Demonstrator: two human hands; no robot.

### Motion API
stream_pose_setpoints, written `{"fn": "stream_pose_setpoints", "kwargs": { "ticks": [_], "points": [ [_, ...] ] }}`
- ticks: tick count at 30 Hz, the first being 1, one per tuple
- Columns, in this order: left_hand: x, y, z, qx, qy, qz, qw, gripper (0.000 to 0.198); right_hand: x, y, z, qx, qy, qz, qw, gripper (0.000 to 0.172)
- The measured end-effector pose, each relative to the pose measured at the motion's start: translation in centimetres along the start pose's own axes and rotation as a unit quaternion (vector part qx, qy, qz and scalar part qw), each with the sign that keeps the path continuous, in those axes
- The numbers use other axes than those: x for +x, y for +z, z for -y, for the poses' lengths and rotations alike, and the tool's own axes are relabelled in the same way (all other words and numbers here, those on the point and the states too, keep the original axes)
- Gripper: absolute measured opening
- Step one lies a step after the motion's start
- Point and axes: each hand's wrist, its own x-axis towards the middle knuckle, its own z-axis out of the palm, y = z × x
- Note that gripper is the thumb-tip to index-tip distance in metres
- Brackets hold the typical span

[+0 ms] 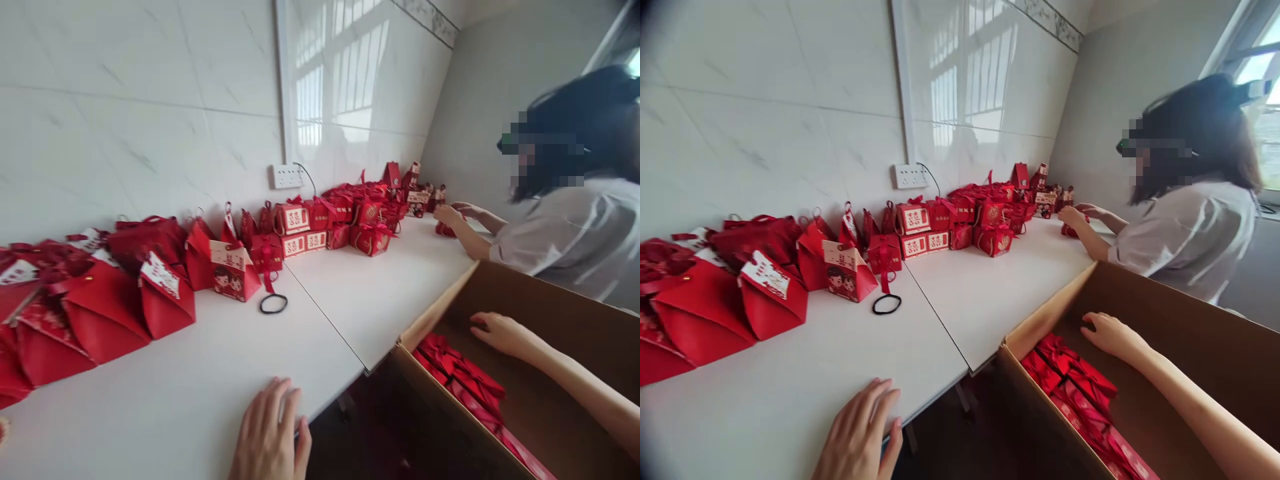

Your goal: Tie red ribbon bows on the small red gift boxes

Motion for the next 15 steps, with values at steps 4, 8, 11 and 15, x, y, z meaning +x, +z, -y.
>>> {"fn": "stream_pose_setpoints", "kwargs": {
  "ticks": [4,8,11,15],
  "points": [
    [-0.7,1.0,-0.2,-0.005,-0.023,-0.015,1.0,0.027,2.2,-3.0,9.5,0.035,-0.134,-0.095,0.986,0.022],
    [-1.8,0.1,1.1,-0.059,-0.005,-0.004,0.998,0.027,1.9,-1.2,19.9,0.066,-0.275,-0.089,0.955,0.022],
    [-3.6,-2.0,3.8,-0.083,-0.04,0.016,0.996,0.02,1.6,2.1,26.6,0.08,-0.335,-0.055,0.937,0.019],
    [-6.4,-4.6,7.2,-0.073,-0.129,0.001,0.989,0.017,2.4,5.9,33.3,0.111,-0.338,-0.039,0.934,0.026]
  ]
}}
